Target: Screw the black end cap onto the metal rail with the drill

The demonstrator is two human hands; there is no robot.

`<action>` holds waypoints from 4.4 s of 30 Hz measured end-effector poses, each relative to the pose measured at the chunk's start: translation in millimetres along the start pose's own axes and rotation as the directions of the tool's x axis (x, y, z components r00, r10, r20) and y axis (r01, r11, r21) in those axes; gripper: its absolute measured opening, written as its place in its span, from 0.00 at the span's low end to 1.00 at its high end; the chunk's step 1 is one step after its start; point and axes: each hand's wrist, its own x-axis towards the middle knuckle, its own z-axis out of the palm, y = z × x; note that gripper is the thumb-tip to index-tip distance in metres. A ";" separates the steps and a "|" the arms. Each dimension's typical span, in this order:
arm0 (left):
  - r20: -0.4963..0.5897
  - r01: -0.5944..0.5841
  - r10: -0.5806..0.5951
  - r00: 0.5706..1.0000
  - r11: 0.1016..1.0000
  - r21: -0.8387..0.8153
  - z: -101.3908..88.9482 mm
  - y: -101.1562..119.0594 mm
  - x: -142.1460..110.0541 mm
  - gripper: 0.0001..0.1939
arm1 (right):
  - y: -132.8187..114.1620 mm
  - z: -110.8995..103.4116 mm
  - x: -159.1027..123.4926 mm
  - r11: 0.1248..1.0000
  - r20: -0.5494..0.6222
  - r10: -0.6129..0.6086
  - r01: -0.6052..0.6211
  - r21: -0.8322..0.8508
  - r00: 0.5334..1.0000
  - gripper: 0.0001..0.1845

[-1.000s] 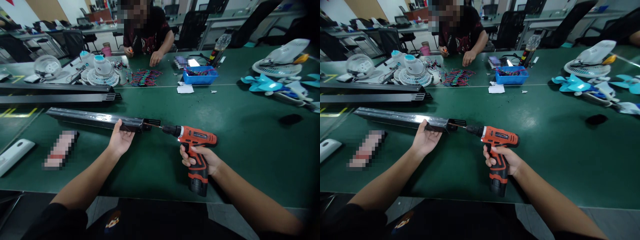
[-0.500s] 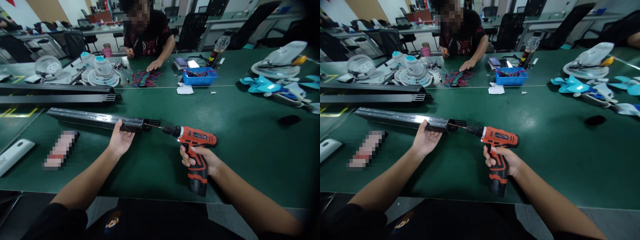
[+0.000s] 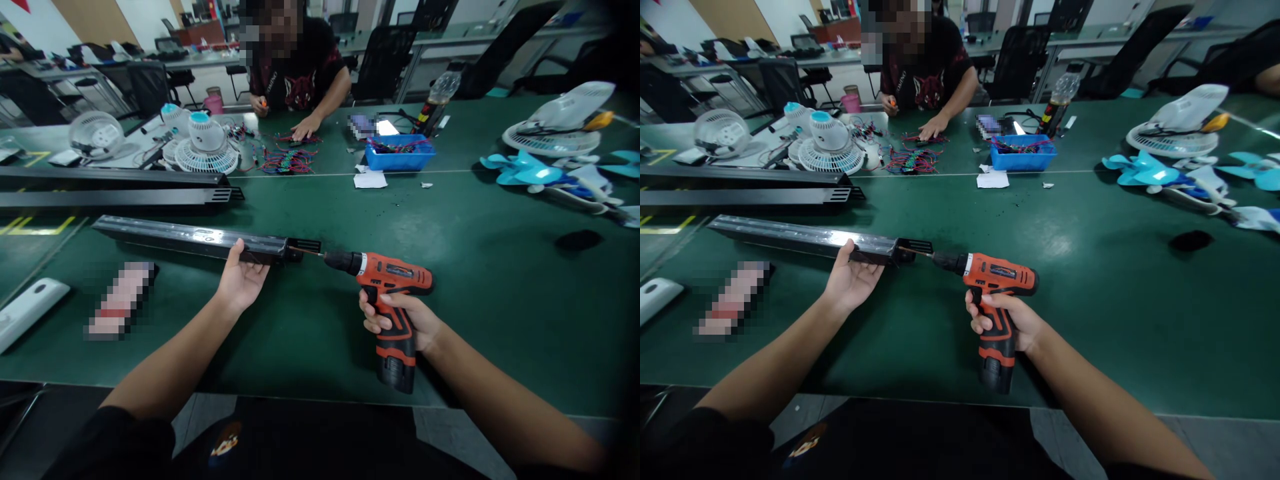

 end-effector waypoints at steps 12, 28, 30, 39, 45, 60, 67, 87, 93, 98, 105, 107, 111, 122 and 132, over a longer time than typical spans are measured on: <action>-0.010 0.010 -0.010 1.000 1.000 -0.013 -0.3 0.9 1.7 0.21 | -0.7 -2.1 -0.1 1.000 -0.074 0.004 -0.004 0.009 0.997 0.13; -0.021 -0.013 0.013 1.000 1.000 -0.003 1.6 0.7 0.2 0.23 | -2.3 -1.0 0.1 0.999 -0.049 -0.027 0.026 -0.028 0.998 0.19; -0.011 -0.003 0.003 1.000 1.000 -0.011 1.0 0.8 0.8 0.22 | -1.8 -1.6 0.0 0.999 -0.042 -0.027 0.026 -0.031 0.999 0.19; -0.048 -0.029 0.030 0.998 0.999 0.022 4.5 0.0 -2.5 0.22 | -1.2 -2.5 -0.2 0.999 -0.057 -0.011 0.009 -0.044 0.998 0.21; -0.038 -0.023 0.024 0.999 1.000 0.017 4.4 0.6 -1.9 0.20 | -2.6 -1.3 0.8 0.999 -0.074 -0.012 0.010 -0.036 0.997 0.19; 0.006 0.015 -0.015 1.000 1.000 -0.019 -2.4 1.6 2.7 0.24 | -3.3 -2.2 1.3 1.000 -0.097 0.013 -0.013 0.000 0.995 0.13; -0.003 0.005 -0.005 1.000 1.000 -0.005 -0.4 1.1 0.7 0.22 | -0.9 -4.7 1.0 0.998 -0.061 -0.020 0.016 -0.067 0.998 0.17; 0.006 0.011 -0.011 1.000 0.999 -0.031 -3.4 1.1 3.8 0.23 | 0.9 -3.9 2.2 0.997 0.082 -0.032 0.038 -0.071 0.996 0.18; -0.019 0.002 -0.002 1.000 1.000 -0.007 0.4 1.2 0.3 0.21 | 1.0 -4.3 2.4 0.998 0.074 -0.017 0.021 -0.058 0.997 0.15; -0.009 -0.013 0.013 1.000 1.000 0.001 -0.5 0.2 1.2 0.22 | 0.2 -7.3 4.0 1.000 0.066 0.025 -0.024 -0.016 0.998 0.17; 0.005 -0.003 0.003 1.000 1.000 -0.010 -5.2 -0.4 5.5 0.23 | 0.0 -9.1 4.1 0.999 0.004 0.037 -0.037 -0.021 0.999 0.13; 0.000 -0.007 0.007 1.000 1.000 -0.013 -4.1 -0.5 4.6 0.22 | 0.1 -8.8 4.0 0.999 -0.005 0.039 -0.039 -0.028 0.999 0.13; -0.022 -0.007 0.007 1.000 1.000 -0.006 -0.7 0.0 1.8 0.19 | 0.3 -7.9 4.6 0.999 0.021 0.024 -0.023 -0.023 0.999 0.12; -0.063 -0.019 0.018 0.998 1.000 -0.013 6.6 -1.1 -4.8 0.17 | 0.2 -9.1 3.2 0.999 0.051 0.044 -0.044 0.001 0.998 0.12; -0.091 -0.025 0.025 0.996 1.000 -0.001 9.2 -1.2 -5.7 0.18 | 1.6 -9.5 2.4 0.999 0.070 0.034 -0.036 0.028 0.997 0.12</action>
